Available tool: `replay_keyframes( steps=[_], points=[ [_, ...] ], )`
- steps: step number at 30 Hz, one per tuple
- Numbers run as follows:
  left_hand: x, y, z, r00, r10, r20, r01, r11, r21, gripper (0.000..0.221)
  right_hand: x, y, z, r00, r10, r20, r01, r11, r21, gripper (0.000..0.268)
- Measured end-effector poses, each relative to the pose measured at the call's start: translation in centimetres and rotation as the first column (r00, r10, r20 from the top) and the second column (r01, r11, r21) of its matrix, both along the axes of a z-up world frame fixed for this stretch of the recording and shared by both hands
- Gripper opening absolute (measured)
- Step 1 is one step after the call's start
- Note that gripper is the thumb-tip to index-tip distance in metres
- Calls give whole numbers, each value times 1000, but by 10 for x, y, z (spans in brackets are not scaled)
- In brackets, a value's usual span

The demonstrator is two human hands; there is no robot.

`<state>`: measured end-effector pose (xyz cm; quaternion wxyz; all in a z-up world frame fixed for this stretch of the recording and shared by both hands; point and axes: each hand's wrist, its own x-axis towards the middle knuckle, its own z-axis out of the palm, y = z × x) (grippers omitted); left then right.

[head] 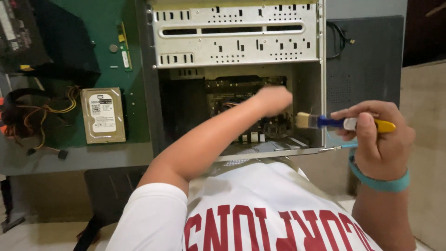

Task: Cleaning and inspecting the internal components of a desktop computer using a brush and a small tool

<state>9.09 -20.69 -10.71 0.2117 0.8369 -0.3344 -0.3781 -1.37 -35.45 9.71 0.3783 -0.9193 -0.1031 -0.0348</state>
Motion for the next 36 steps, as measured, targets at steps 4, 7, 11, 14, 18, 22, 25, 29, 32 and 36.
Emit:
replay_keyframes(
  steps=[4,7,11,14,18,22,25,29,32,36],
  points=[
    [19,-2,1,997,80,-23,-83,986,-145,14,5,-1,-16,981,13,-196,-21,999,-37,24],
    [23,-8,-4,989,132,66,-114,967,-226,15,15,3,-44,970,119,-211,-161,968,-195,24],
    [9,2,-4,936,293,195,-178,872,-455,16,19,15,-75,971,230,-65,-239,942,-236,14],
    [7,-1,-21,925,302,231,-158,857,-490,16,10,5,-108,971,230,-61,-237,912,-335,18],
    [5,12,-9,934,276,225,-140,865,-482,16,2,-13,-128,952,127,-278,-236,882,-408,21],
    [2,17,-1,928,276,251,-142,883,-448,16,7,-13,-122,924,44,-381,-211,887,-411,22],
    [3,20,0,929,250,273,-109,889,-444,16,10,-9,-122,891,20,-453,-236,874,-425,24],
    [0,21,6,939,268,215,-146,877,-457,16,17,2,-100,904,18,-427,-263,810,-524,27],
    [3,21,-3,932,243,269,-87,871,-483,20,21,8,-87,901,-25,-434,-178,890,-420,30],
    [1,22,13,948,254,192,-144,880,-453,15,31,27,-96,867,68,-494,-222,940,-260,26]
  ],
)
